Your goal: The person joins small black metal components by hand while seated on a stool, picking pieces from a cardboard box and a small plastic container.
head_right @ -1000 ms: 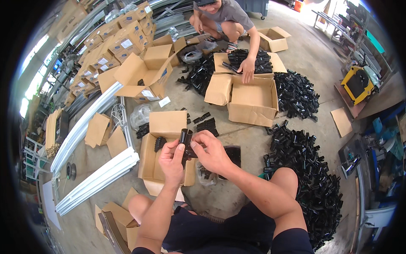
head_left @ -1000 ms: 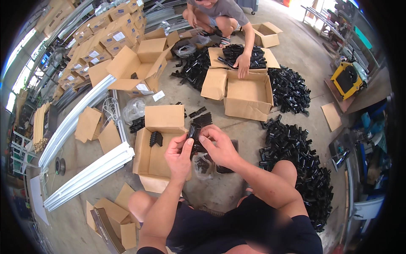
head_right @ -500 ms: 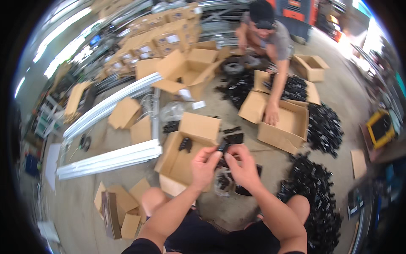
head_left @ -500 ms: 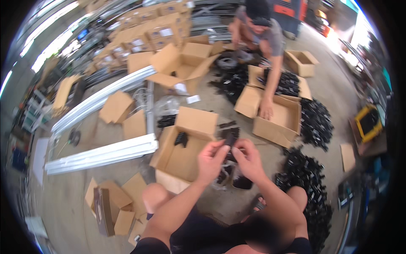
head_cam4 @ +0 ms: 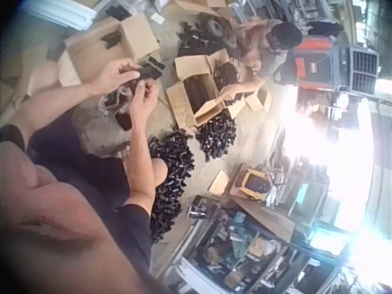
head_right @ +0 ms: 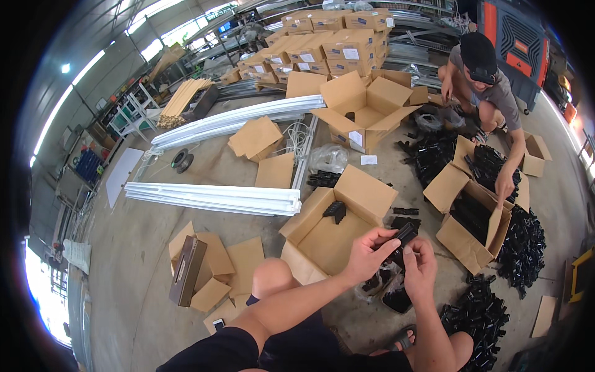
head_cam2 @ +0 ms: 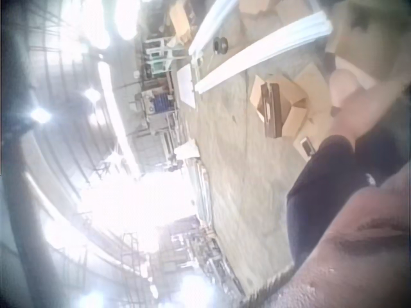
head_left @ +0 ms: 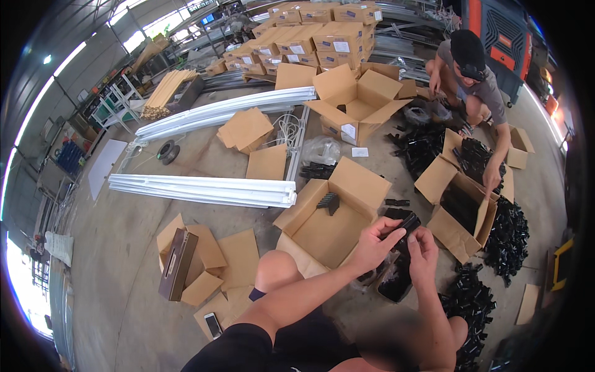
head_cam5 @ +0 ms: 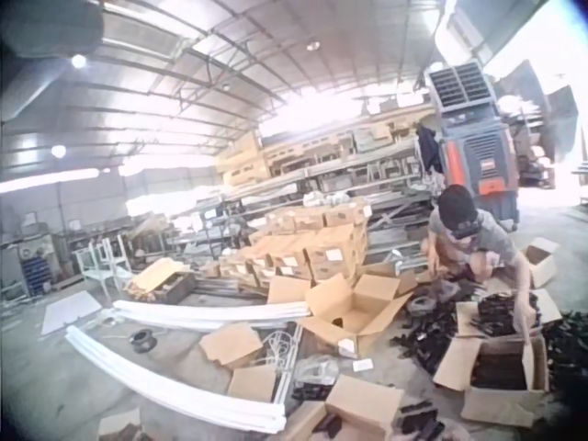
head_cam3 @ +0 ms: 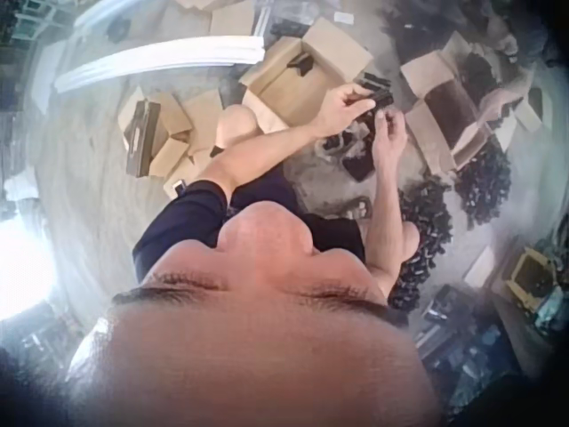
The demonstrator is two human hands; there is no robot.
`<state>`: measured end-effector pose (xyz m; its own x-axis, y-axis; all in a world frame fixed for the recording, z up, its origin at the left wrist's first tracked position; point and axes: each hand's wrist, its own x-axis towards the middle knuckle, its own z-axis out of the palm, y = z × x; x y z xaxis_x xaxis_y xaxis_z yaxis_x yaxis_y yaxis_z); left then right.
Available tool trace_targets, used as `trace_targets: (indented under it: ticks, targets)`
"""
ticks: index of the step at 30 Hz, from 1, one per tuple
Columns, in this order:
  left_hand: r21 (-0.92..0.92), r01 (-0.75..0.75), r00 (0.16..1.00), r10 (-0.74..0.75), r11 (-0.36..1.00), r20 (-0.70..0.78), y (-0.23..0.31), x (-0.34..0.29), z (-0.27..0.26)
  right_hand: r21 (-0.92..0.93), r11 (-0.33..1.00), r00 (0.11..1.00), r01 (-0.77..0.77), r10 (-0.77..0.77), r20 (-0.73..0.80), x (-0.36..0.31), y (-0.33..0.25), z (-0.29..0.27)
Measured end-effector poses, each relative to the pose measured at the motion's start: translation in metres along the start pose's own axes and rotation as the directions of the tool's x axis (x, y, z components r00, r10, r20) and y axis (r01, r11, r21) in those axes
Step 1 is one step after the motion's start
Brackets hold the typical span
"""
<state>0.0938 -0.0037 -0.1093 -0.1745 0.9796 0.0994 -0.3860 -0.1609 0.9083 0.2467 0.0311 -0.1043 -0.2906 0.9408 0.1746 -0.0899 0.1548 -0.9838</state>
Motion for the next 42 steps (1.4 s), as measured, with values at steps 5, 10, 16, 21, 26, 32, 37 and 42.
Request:
trace_targets:
  ticks: [5,10,16,21,26,32,37,42]
  targets:
    - [-0.026,-0.035,0.999,0.035,0.999,-0.007,0.001,0.006,0.009,-0.115,0.993,1.0,0.01,-0.01,0.002,0.003,-0.003,-0.009]
    - [0.013,0.082,0.985,-0.079,0.997,-0.153,0.006,0.014,0.011,0.036,0.999,1.0,-0.001,0.001,0.004,0.012,-0.002,-0.003]
    - [0.176,-0.037,0.949,0.09,0.984,-0.303,-0.009,0.02,-0.002,0.066,0.997,0.994,-0.029,0.022,0.108,0.008,-0.013,0.002]
    - [0.122,0.032,0.988,-0.012,0.992,-0.156,-0.017,0.022,-0.009,-0.177,0.98,0.994,0.09,-0.099,-0.046,0.001,-0.003,-0.004]
    - [0.192,0.231,0.972,-0.219,0.954,-0.079,-0.01,0.025,-0.01,-0.26,0.964,0.976,0.046,-0.098,-0.192,0.007,-0.014,-0.024]
    - [0.328,0.39,0.906,-0.423,0.86,0.033,-0.018,0.024,-0.003,-0.449,0.821,0.685,0.352,-0.553,-0.474,0.023,-0.062,-0.094]
    - [0.499,0.382,0.827,-0.529,0.778,0.19,-0.029,0.011,0.01,-0.429,0.896,0.65,0.115,-0.395,-0.65,-0.034,-0.113,-0.183]
    - [0.641,0.294,0.733,-0.598,0.709,0.325,-0.038,-0.007,0.023,-0.453,0.792,0.616,-0.41,-0.126,-0.778,-0.176,-0.044,-0.24]
